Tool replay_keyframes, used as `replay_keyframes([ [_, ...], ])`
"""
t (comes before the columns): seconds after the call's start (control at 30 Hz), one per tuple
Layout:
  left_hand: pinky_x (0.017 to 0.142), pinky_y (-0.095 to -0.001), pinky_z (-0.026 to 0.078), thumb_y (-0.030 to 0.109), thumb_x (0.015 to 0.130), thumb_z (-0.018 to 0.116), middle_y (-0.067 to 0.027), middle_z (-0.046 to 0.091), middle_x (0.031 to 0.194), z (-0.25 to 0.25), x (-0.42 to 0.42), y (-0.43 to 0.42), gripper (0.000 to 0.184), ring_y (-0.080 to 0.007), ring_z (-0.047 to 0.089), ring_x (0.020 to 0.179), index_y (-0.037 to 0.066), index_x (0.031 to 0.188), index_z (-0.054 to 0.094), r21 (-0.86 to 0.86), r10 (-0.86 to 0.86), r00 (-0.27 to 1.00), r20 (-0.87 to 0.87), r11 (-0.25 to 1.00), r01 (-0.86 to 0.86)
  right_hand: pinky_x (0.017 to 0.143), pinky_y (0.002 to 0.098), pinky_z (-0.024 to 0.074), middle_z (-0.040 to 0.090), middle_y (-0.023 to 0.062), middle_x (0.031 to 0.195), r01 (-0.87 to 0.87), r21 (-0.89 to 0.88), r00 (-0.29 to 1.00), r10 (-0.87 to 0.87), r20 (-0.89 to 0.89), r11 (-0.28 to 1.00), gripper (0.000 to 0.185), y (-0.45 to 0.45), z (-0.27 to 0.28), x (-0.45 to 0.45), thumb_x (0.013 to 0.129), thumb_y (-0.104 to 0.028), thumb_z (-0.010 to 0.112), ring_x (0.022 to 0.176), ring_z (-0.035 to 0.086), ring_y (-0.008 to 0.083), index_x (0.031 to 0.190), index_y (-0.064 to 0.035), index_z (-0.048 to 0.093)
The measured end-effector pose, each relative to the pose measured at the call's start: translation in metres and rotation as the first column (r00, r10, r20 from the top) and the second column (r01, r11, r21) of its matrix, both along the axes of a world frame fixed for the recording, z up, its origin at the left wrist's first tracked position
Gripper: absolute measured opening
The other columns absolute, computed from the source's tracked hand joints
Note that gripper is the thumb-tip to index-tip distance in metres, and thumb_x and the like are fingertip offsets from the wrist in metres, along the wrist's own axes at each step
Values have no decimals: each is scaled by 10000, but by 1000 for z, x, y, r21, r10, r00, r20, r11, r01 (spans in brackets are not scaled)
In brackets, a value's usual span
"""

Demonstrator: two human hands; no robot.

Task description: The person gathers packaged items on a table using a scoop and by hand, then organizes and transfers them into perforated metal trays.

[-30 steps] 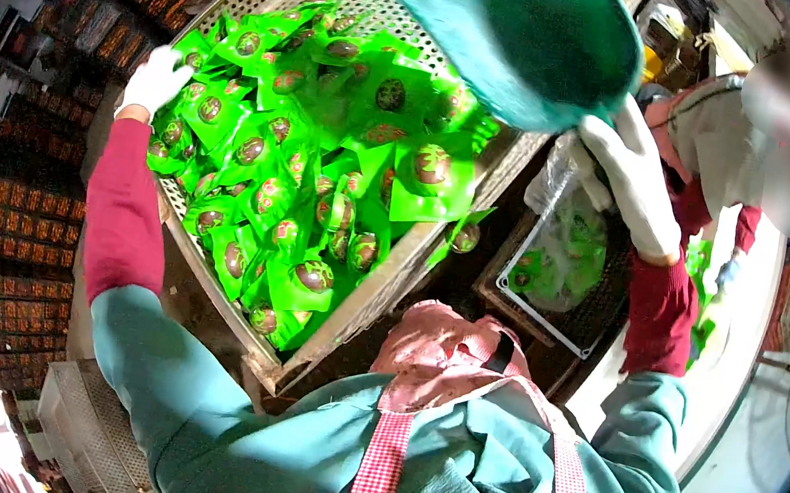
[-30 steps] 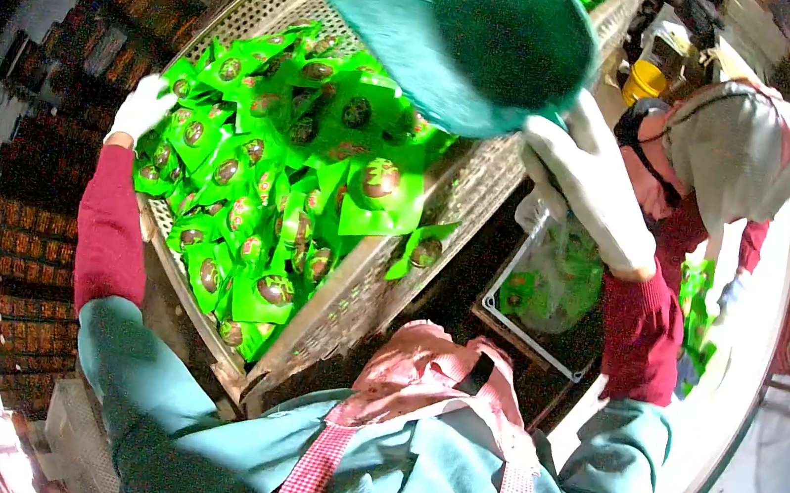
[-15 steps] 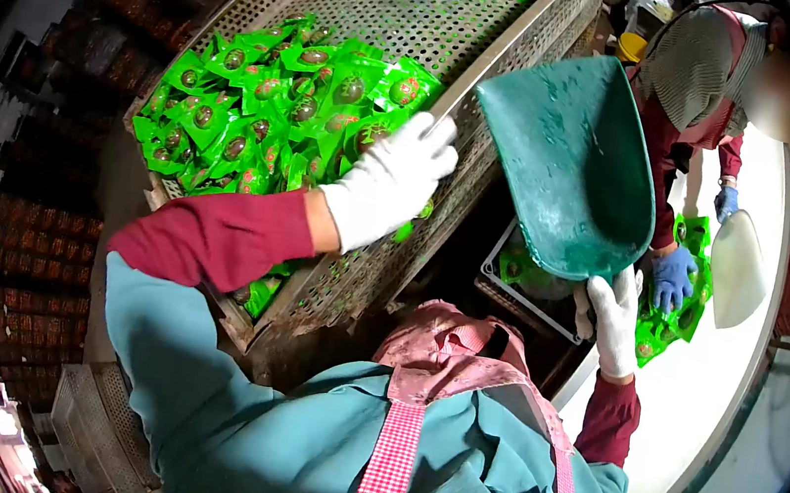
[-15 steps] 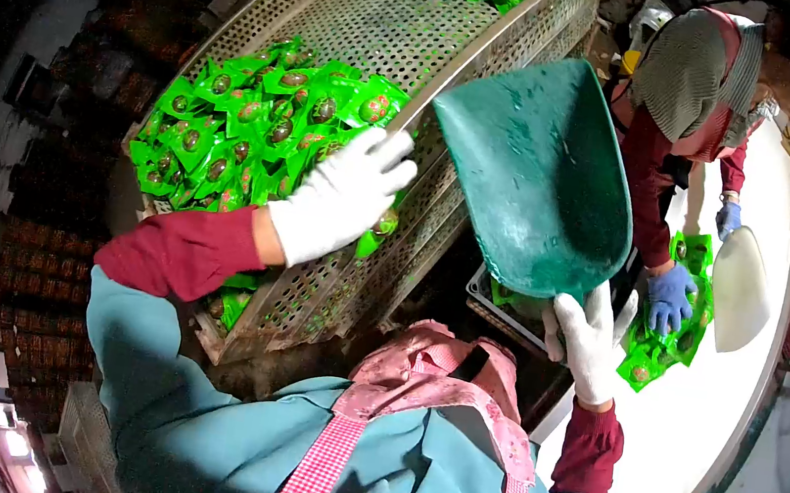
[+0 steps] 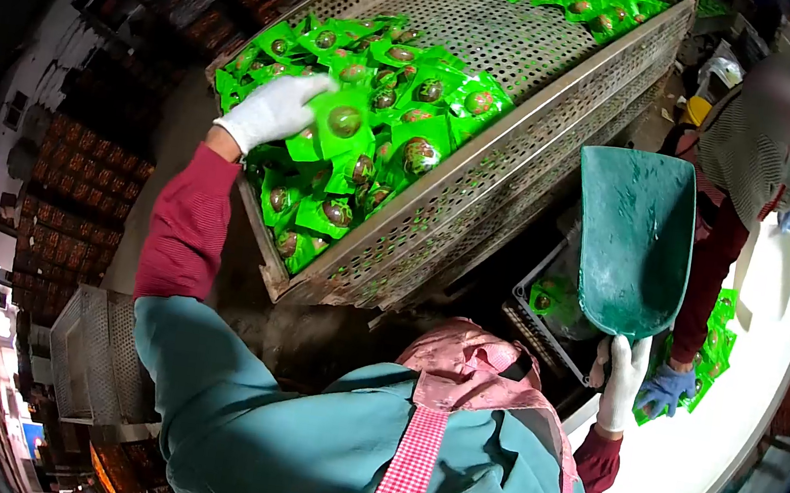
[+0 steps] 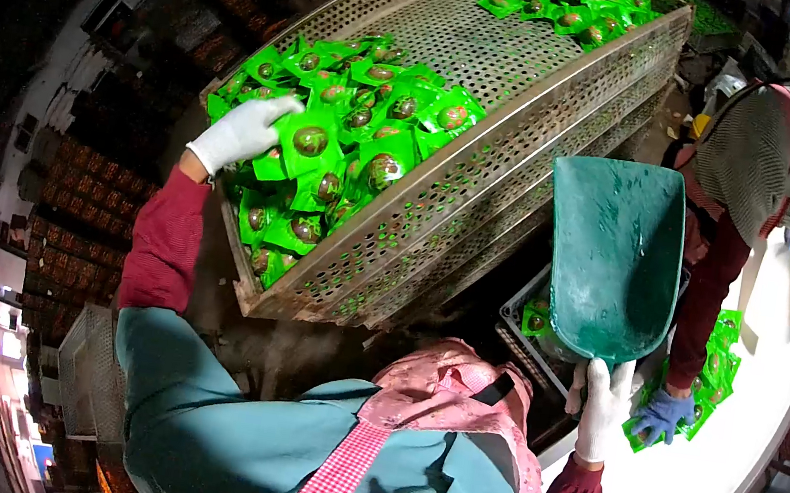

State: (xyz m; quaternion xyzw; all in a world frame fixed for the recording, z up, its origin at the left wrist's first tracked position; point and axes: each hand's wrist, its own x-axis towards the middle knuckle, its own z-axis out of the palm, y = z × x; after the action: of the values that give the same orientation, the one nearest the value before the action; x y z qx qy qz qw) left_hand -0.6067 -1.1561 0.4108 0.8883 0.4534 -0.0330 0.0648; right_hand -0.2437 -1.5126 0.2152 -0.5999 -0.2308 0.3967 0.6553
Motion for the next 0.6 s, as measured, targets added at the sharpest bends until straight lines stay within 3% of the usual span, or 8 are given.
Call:
replay_keyframes([
  [0.1, 859, -390, 499, 293, 654, 769, -160, 656, 1080, -6, -41, -2, 748, -318, 633, 985, 87, 1321, 501, -54, 62, 890, -451, 994, -97, 362, 205, 320, 481, 27, 642, -37, -5, 998, 37, 57, 999, 324, -2, -15, 4, 952, -101, 444, 411, 395, 86, 1269, -59, 391],
  [0.2, 966, -349, 457, 247, 723, 746, -189, 572, 1271, 12, -42, -6, 715, -273, 581, 1137, -2, 1332, 468, -210, 117, 975, -190, 965, -156, 380, 207, 320, 487, 24, 646, -12, -286, 988, 56, 146, 958, 214, -4, -10, 2, 933, -114, 528, 458, 427, 73, 1098, -54, 404],
  [0.27, 1038, -355, 384, 232, 810, 675, -187, 538, 1313, 24, -26, -5, 578, -294, 503, 1231, 1, 1310, 500, -26, -29, 1000, 1, 999, 29, 446, 222, 378, 498, 21, 660, -33, -164, 999, 34, 4, 986, 274, -5, -33, 4, 914, -159, 583, 534, 464, 66, 1059, -41, 383],
  [0.33, 1043, -351, 377, 144, 834, 624, -166, 560, 1276, 41, 16, -17, 487, -277, 515, 1210, 4, 1287, 516, 52, -133, 990, 51, 990, 131, 524, 248, 429, 517, 29, 690, -38, -113, 945, 73, 320, 993, 320, -4, -58, 10, 904, -188, 602, 599, 479, 70, 1048, -28, 365],
  [0.47, 985, -355, 423, 94, 792, 656, -128, 595, 1181, 34, 96, -18, 467, -263, 565, 1119, 26, 1239, 542, -22, -410, 912, -28, 912, 409, 551, 255, 451, 541, 28, 748, 38, 201, 999, -39, 3, 979, 527, -16, -39, -4, 908, -195, 588, 602, 482, 74, 1324, -34, 307],
  [0.5, 959, -358, 436, 99, 789, 664, -127, 599, 1149, 32, 128, -30, 460, -267, 574, 1086, 30, 1228, 546, -69, -478, 877, -39, 877, 475, 552, 254, 452, 545, 21, 761, 30, 181, 1000, -30, -6, 983, 672, -26, -43, -4, 910, -193, 587, 584, 486, 71, 1439, -83, 187],
  [0.53, 933, -362, 449, 105, 787, 671, -126, 603, 1118, 29, 156, -48, 453, -271, 583, 1053, 34, 1217, 550, -118, -529, 847, -50, 845, 521, 538, 246, 443, 542, 15, 736, 125, 272, 975, -68, -209, 954, 449, -33, -36, -10, 902, -163, 561, 559, 489, 76, 1298, -43, 386],
  [0.6, 892, -369, 460, 132, 794, 674, -128, 599, 1073, 23, 208, -66, 442, -287, 580, 1015, 44, 1209, 549, -124, -735, 672, -90, 678, 724, 518, 238, 428, 533, 9, 701, 154, 185, 977, -122, -176, 971, 171, -43, -32, 2, 886, -141, 522, 531, 476, 87, 999, -15, 545],
])
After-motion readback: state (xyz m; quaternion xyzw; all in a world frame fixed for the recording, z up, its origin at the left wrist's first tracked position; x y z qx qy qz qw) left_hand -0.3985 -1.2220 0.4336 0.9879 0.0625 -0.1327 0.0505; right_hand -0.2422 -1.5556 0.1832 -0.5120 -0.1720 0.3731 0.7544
